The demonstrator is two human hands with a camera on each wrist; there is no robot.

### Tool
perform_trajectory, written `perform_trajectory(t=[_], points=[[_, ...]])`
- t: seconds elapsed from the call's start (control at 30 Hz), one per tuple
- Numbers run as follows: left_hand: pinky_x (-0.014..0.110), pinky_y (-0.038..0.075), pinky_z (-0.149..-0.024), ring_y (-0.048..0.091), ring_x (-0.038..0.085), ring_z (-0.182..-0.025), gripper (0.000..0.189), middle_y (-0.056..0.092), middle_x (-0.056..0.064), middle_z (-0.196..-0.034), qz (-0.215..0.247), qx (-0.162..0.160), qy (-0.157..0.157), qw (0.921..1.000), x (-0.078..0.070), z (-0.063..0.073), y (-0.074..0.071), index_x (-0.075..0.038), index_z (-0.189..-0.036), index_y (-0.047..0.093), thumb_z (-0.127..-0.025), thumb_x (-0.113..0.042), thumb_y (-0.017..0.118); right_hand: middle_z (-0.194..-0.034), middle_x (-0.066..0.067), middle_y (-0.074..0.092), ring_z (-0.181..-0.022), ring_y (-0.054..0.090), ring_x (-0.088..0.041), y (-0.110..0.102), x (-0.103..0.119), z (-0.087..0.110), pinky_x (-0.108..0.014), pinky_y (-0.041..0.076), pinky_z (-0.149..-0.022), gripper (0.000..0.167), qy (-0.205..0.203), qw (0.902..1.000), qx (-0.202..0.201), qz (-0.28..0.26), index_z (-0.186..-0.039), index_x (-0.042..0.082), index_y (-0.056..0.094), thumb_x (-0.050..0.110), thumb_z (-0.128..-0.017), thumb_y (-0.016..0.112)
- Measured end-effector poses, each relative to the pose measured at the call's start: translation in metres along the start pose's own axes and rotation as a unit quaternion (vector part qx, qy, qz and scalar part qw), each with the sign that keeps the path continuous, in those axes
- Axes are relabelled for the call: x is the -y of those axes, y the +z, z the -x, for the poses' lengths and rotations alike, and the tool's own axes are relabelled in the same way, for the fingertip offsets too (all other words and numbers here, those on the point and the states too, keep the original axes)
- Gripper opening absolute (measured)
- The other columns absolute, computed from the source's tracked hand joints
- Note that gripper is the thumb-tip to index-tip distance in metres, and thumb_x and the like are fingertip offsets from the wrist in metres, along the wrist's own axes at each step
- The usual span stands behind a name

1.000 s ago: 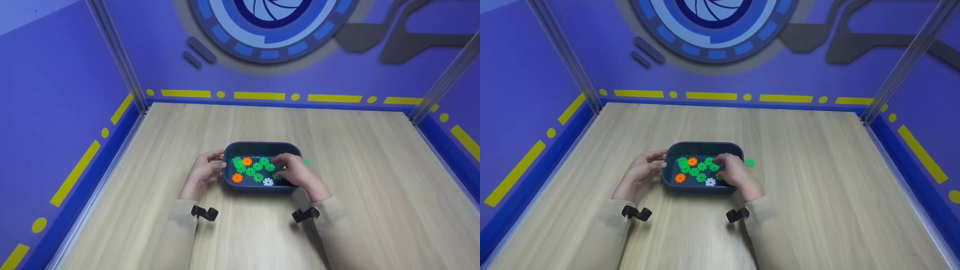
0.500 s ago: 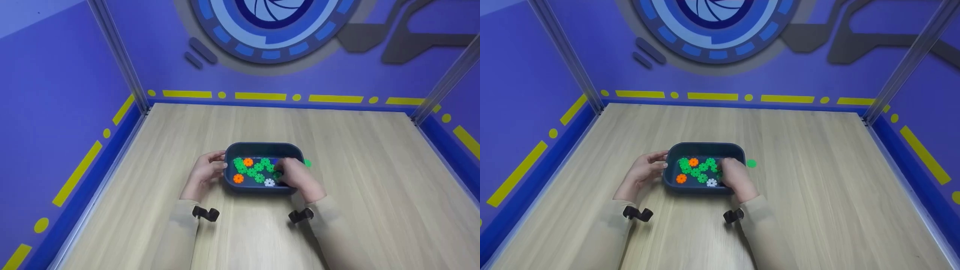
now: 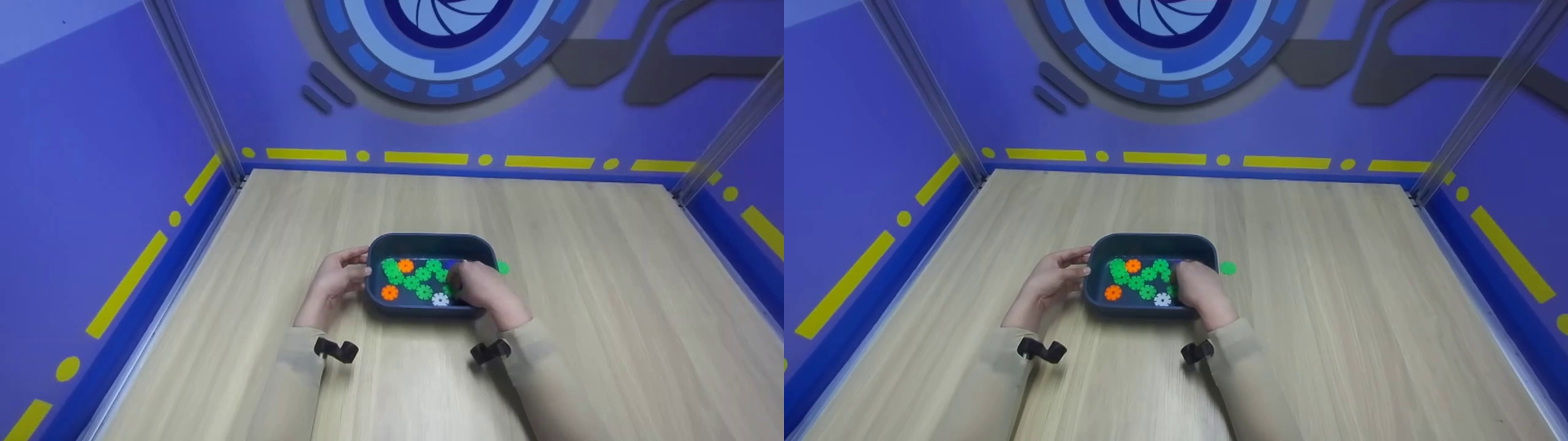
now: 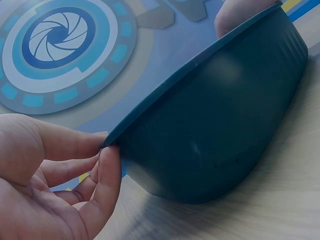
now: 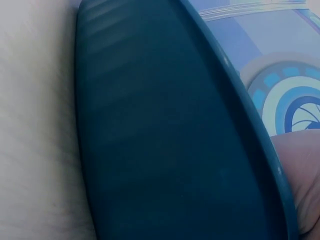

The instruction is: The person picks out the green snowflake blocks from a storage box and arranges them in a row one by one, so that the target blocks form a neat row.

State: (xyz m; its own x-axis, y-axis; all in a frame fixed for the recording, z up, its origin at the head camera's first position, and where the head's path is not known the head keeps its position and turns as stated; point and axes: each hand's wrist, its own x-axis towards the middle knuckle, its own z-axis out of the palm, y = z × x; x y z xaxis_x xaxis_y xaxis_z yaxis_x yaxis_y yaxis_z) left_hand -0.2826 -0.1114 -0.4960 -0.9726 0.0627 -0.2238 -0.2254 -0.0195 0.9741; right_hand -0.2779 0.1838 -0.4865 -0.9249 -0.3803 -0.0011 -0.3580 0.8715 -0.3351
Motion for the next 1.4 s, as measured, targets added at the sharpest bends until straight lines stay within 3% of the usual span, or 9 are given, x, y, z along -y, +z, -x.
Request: perform_trajectory(t=[0.33, 0.63, 0.87, 1.17, 1.4], points=[[0.027, 0.056, -0.064, 0.063, 0.013, -0.077, 0.057, 0.065, 0.015, -0.121, 0.012, 0.001, 0.0, 0.9999, -0.001, 0.001, 0.002, -0.002, -0.142, 0.06, -0.086, 0.008, 0.067, -0.091, -0.01, 0.069, -0.089, 0.06, -0.031, 0.002, -0.003, 0.002, -0.048, 0.053, -0.082, 0.012, -0.023, 0.9993, -0.014, 0.025, -0.088, 0.008, 0.077, 0.008, -0.078, 0.084], [0.026, 0.056, -0.064, 0.062, 0.013, -0.076, 0.056, 0.065, 0.011, -0.116, 0.018, -0.001, 0.0, 0.9998, 0.001, 0.0, 0.002, -0.001, -0.14, 0.061, -0.085, 0.008, 0.068, -0.088, -0.008, 0.071, -0.081, 0.062, -0.023, 0.001, -0.002, 0.0, -0.044, 0.056, -0.078, 0.019, -0.001, 1.0, 0.005, 0.008, -0.091, 0.006, 0.071, 0.009, -0.079, 0.085], [0.026, 0.056, -0.063, 0.063, 0.012, -0.074, 0.057, 0.065, 0.011, -0.116, 0.015, 0.001, 0.0, 0.9999, 0.0, 0.0, 0.002, -0.001, -0.141, 0.06, -0.086, 0.008, 0.069, -0.092, -0.008, 0.07, -0.09, 0.062, -0.027, 0.0, -0.003, 0.001, -0.046, 0.054, -0.084, 0.021, -0.014, 0.9998, -0.014, -0.002, -0.095, 0.005, 0.074, 0.005, -0.077, 0.084], [0.027, 0.056, -0.063, 0.063, 0.013, -0.072, 0.057, 0.064, 0.012, -0.116, 0.006, 0.002, 0.002, 1.0, 0.0, 0.0, 0.0, -0.001, -0.141, 0.06, -0.086, 0.008, 0.069, -0.077, -0.003, 0.068, -0.071, 0.056, -0.016, -0.002, -0.004, 0.002, -0.033, 0.049, -0.066, 0.018, -0.031, 0.9973, -0.028, -0.061, -0.085, 0.01, 0.072, -0.003, -0.076, 0.079], [0.027, 0.056, -0.063, 0.063, 0.012, -0.072, 0.057, 0.063, 0.013, -0.118, 0.001, 0.005, 0.003, 1.0, 0.0, 0.001, 0.0, 0.0, -0.142, 0.059, -0.086, 0.009, 0.068, -0.086, -0.007, 0.071, -0.079, 0.062, -0.017, -0.01, -0.009, 0.005, -0.036, 0.055, -0.075, 0.018, -0.041, 0.9891, -0.024, -0.14, -0.095, 0.009, 0.076, 0.0, -0.08, 0.082]])
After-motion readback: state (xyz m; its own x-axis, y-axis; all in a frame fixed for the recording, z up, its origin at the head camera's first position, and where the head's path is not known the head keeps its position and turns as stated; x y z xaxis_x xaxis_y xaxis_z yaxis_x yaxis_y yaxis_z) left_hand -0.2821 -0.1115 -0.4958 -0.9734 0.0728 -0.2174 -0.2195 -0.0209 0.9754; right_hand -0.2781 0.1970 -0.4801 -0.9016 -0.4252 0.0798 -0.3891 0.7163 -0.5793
